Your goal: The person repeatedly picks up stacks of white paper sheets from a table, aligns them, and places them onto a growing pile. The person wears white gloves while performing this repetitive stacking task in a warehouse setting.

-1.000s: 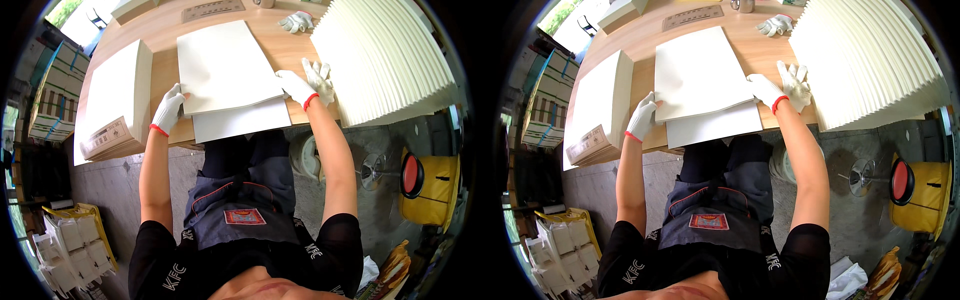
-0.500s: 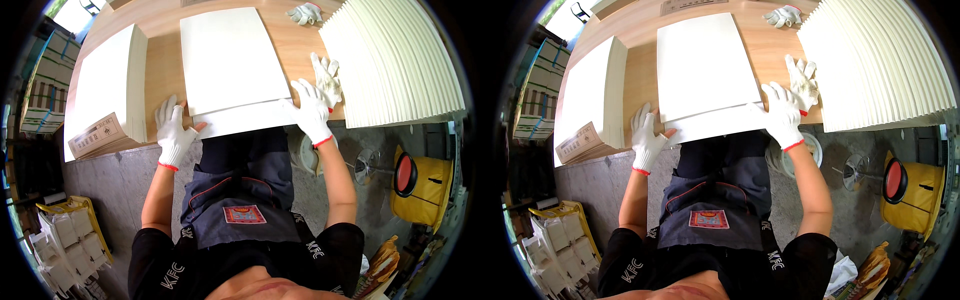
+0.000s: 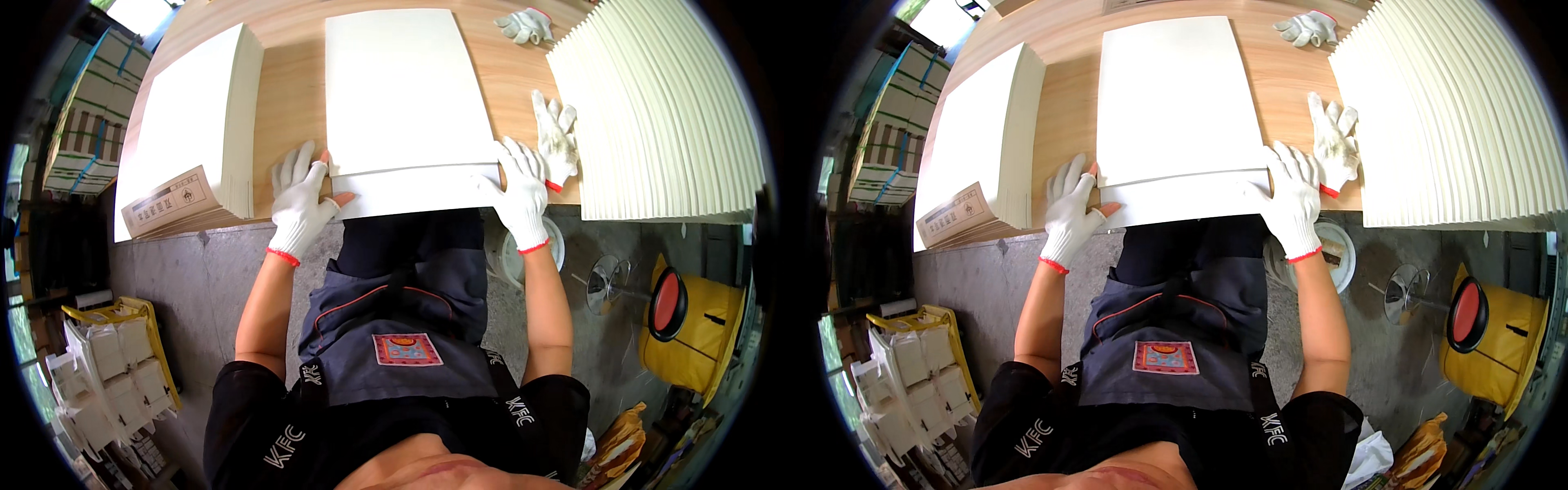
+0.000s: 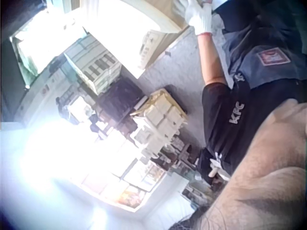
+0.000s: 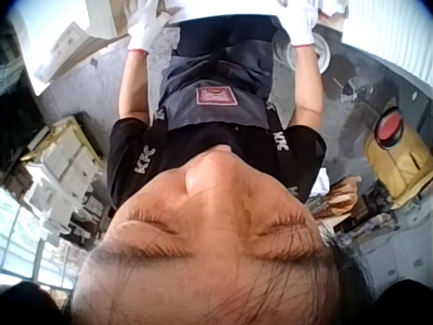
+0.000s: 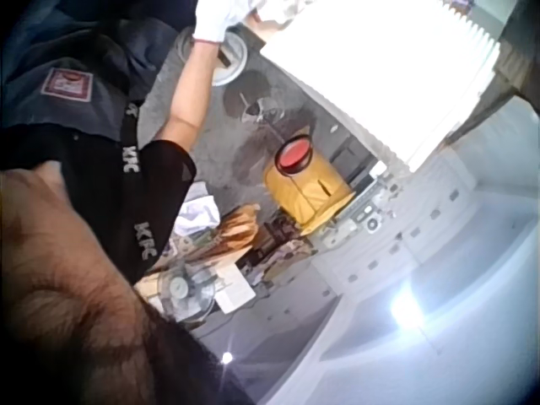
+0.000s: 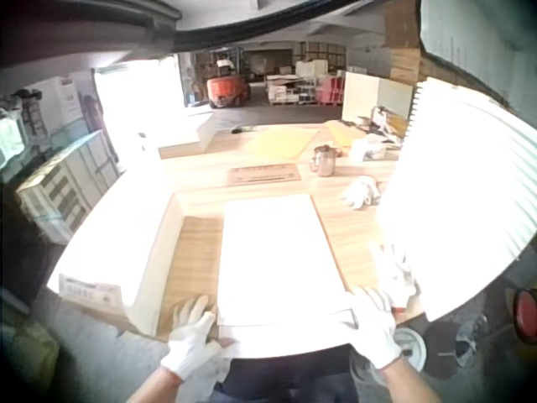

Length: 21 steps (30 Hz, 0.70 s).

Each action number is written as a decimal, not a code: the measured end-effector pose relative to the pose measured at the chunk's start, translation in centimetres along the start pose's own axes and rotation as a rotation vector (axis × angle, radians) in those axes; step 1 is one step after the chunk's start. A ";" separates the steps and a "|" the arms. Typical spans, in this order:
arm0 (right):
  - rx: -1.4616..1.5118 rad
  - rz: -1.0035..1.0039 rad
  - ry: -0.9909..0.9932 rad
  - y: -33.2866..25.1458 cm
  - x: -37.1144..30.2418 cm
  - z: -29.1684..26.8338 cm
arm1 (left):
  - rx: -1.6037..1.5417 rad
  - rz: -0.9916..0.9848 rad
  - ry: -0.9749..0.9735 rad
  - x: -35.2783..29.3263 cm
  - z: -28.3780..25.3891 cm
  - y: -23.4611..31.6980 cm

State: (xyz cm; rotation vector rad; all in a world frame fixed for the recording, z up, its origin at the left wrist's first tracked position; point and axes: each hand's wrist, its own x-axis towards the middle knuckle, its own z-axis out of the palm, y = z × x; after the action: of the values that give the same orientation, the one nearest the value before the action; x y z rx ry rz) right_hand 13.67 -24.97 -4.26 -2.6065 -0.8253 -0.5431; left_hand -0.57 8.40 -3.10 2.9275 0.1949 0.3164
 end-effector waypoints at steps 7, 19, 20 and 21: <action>-0.005 -0.017 -0.001 -0.1 0.0 -0.2 | -0.031 0.007 0.023 0.0 0.1 -0.1; 0.006 0.025 -0.008 0.2 -0.2 0.2 | -0.001 0.019 0.007 -0.1 0.4 -0.1; 0.010 0.025 -0.010 0.1 -0.1 0.2 | 0.006 0.028 0.007 -0.1 0.2 -0.1; 0.008 0.029 -0.012 0.2 -0.1 0.2 | 0.013 0.038 0.008 -0.1 0.0 -0.1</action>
State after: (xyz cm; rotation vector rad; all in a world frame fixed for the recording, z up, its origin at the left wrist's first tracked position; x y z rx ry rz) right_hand 13.72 -25.08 -4.56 -2.6130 -0.7899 -0.5154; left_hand -0.64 8.49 -3.17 2.9461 0.1433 0.3338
